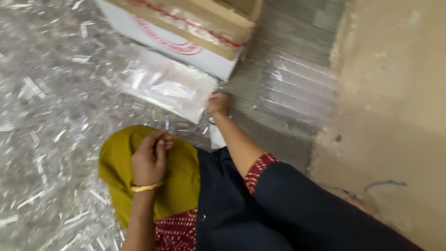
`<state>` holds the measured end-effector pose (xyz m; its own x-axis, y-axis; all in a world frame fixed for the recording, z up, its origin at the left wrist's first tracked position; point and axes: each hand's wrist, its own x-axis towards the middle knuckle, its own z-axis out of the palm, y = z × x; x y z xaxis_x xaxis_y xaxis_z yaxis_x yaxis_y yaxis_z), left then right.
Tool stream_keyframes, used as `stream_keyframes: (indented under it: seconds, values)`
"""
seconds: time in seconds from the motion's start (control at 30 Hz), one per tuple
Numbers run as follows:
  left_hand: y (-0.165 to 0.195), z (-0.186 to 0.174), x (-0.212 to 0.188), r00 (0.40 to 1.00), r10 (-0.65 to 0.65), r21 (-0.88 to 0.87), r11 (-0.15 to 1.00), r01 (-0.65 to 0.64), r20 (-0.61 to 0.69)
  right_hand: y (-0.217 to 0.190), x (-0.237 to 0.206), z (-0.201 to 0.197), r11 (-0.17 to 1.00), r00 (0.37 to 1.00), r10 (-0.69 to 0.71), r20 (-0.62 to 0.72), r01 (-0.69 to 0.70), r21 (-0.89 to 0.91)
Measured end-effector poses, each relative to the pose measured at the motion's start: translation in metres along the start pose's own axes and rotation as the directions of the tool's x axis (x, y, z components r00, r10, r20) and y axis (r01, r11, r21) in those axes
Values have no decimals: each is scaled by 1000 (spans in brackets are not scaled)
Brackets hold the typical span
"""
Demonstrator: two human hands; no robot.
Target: The person sits on the floor among large piles of clear plastic tubes and counts tubes one at a time into a group. They gather the counted tubes, wrap the bundle in a clear plastic sleeve, and set the wrapped bundle aside near a cardboard box.
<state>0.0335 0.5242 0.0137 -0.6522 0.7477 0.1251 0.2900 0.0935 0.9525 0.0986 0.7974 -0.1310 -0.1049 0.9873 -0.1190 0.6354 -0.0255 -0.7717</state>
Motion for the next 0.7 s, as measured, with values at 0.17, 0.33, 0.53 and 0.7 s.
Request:
stream_keyframes:
  seconds: [0.17, 0.33, 0.53, 0.7]
  values:
    - [-7, -8, -1, 999, 22, -73, 997, -24, -39, 0, -12, 10, 946, 900, 307, 310, -325, 6]
    - [-4, -23, -5, 999, 1, -20, 1000, -2, -43, -20, -8, 12, 989, 930, -96, 356, 128, -68]
    - [-4, -33, -5, 999, -2, -71, 997, -1, -34, -142, 7, -76, 867, 806, -397, 439, 173, 466]
    - [-6, -35, -10, 999, -14, -113, 994, 9, -46, -211, 4, -196, 715, 737, -414, 534, 626, -310]
